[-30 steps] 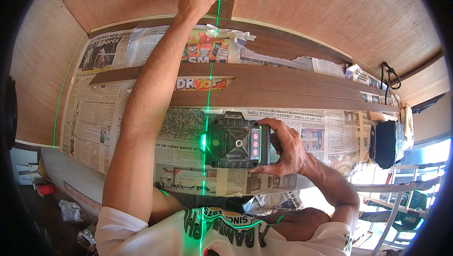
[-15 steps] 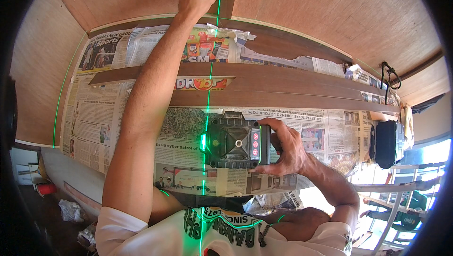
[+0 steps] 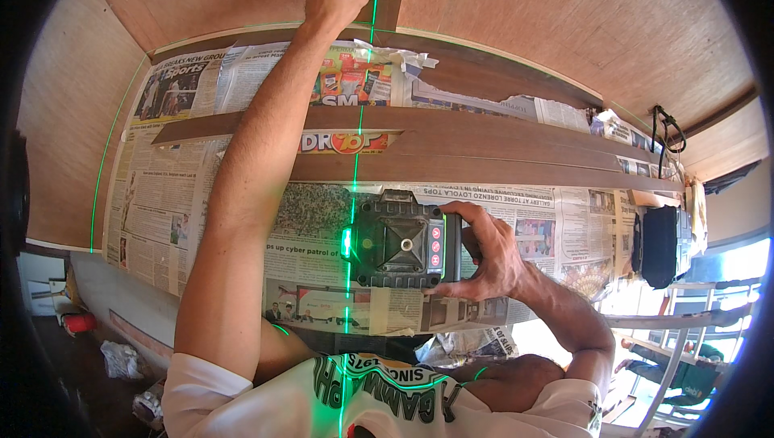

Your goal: The person aligns wooden cabinet parts on a wall using a green laser level for guidance. They adjust the position of the wooden pieces and the laser level to ensure proper alignment before securing them.

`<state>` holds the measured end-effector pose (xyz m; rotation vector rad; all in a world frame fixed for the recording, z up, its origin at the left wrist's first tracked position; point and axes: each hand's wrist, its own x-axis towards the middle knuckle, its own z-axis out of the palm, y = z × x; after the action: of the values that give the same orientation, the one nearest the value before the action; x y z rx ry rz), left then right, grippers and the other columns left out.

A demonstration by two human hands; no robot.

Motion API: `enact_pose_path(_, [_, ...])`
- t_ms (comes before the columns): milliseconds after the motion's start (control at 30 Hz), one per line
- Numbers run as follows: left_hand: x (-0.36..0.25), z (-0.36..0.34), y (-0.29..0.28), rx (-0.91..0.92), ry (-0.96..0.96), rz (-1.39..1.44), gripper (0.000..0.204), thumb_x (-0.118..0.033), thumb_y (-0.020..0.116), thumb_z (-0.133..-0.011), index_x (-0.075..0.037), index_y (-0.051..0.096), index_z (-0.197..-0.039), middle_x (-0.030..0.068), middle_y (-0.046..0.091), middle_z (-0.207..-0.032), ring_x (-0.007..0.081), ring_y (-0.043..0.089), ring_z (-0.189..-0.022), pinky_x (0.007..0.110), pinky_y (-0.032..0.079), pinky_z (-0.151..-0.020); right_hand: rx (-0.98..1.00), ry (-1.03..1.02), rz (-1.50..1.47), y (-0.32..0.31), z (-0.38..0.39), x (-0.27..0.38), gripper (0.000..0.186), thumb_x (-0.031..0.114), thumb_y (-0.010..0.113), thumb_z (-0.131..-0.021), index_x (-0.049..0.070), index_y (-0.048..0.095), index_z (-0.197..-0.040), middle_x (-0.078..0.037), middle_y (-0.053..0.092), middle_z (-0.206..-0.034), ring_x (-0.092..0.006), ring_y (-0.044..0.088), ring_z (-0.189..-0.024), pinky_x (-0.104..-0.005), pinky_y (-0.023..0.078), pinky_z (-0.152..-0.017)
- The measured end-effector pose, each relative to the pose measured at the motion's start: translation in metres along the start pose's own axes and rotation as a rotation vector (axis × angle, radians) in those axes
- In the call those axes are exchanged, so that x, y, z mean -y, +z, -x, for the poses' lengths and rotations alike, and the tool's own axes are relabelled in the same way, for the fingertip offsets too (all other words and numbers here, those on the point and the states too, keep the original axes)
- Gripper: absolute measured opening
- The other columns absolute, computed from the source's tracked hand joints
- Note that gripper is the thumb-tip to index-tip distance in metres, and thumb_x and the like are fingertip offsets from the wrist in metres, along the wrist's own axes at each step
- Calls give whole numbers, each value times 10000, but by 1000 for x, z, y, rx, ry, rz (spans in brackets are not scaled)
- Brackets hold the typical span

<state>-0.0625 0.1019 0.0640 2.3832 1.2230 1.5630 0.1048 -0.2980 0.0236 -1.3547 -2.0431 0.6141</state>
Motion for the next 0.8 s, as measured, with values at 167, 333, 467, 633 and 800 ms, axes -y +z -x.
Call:
enact_pose_path(167, [-1,0,-1,1,-5,-5,679,-427,973,-635,-41,552,-1002,178,693,-845,387,692,-832,504,534,-734,18,21,3,-1,1,0,1019,477,979,-652,2,480,-1402,26,465,-538,-115,466,-466,-303,378,-503])
enact_pose_path(333, [-1,-1,-2,22,-32,3,680,-421,977,-628,-41,553,-999,186,700,-861,395,695,-848,505,532,-735,5,15,3,0,0,0,1021,480,979,-651,1,481,-1402,27,466,-541,-116,465,-466,-304,381,-506])
enact_pose_path(467, [-2,-1,-2,22,-33,3,674,-409,981,-629,-41,555,-999,185,700,-861,399,694,-847,504,532,-733,3,11,2,0,1,0,1019,490,974,-659,-5,481,-1401,27,482,-564,-110,467,-470,-300,389,-505])
enact_pose_path(633, [-2,0,-2,3,-16,-7,672,-405,984,-628,-43,559,-1001,188,698,-857,403,696,-835,503,534,-728,-4,-40,12,0,-1,-1,1011,500,967,-673,-11,483,-1398,27,489,-588,-99,469,-475,-296,393,-497])
enact_pose_path(800, [-2,0,-2,10,-28,8,672,-408,985,-623,-43,560,-995,186,697,-852,403,694,-828,503,534,-725,-2,0,-18,1,-1,0,1007,508,962,-677,-14,486,-1394,27,486,-592,-97,471,-477,-296,394,-495])
